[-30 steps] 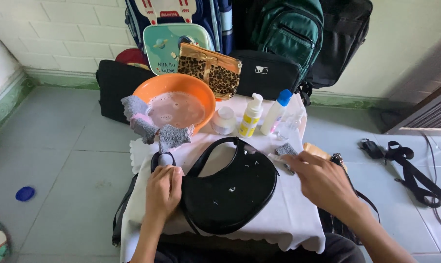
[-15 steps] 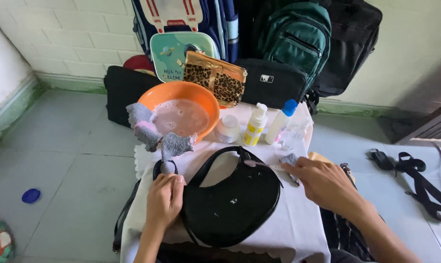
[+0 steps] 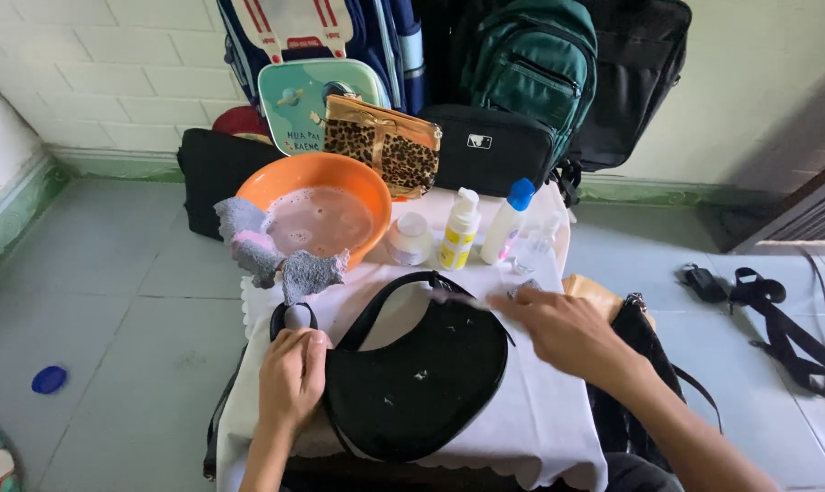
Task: Scrubbing a black leather handbag with a toothbrush and cleaning solution to remove dirt.
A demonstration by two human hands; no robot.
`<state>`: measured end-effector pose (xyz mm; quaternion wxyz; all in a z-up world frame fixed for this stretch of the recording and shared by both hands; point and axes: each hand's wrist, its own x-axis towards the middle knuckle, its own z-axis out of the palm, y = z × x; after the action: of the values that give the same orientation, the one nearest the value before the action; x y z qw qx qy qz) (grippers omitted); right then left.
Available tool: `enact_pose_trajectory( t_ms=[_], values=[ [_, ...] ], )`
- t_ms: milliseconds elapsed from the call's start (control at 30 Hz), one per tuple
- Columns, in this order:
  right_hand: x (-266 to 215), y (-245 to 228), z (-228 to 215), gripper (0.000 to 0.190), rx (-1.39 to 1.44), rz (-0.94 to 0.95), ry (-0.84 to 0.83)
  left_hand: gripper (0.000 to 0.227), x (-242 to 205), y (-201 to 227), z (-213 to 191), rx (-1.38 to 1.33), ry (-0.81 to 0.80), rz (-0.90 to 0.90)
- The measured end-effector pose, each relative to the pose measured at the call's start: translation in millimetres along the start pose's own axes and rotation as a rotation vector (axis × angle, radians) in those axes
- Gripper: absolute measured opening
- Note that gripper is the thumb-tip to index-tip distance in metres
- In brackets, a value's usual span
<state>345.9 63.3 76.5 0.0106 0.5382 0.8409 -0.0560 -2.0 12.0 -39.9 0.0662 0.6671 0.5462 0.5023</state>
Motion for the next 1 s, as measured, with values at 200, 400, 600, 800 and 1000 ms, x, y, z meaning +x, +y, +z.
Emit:
enact_pose_trajectory(
  t_ms=[200, 400, 600, 800, 1000],
  values=[
    [4, 15, -8, 0.06, -0.044, -0.087, 0.056, 0.025, 2, 2, -1, -0.005, 0.014, 0.018],
    [-2, -2, -13, 0.045, 0.002, -0.008, -0.12, 0.027, 1, 3, -1, 0.01, 0.003, -0.027],
    [7, 7, -19, 0.058, -0.014, 0.043, 0.1, 0.028, 2, 3, -1, -0.006, -0.009, -0.026],
    [-10, 27, -10, 0.059, -0.019, 0.105, -0.057, 0.028, 1, 2, -1, -0.008, -0.021, -0.047],
    [16, 24, 10, 0.058, 0.028, -0.009, 0.096, 0.028, 2, 5, -1, 0.006, -0.02, -0.046]
  ],
)
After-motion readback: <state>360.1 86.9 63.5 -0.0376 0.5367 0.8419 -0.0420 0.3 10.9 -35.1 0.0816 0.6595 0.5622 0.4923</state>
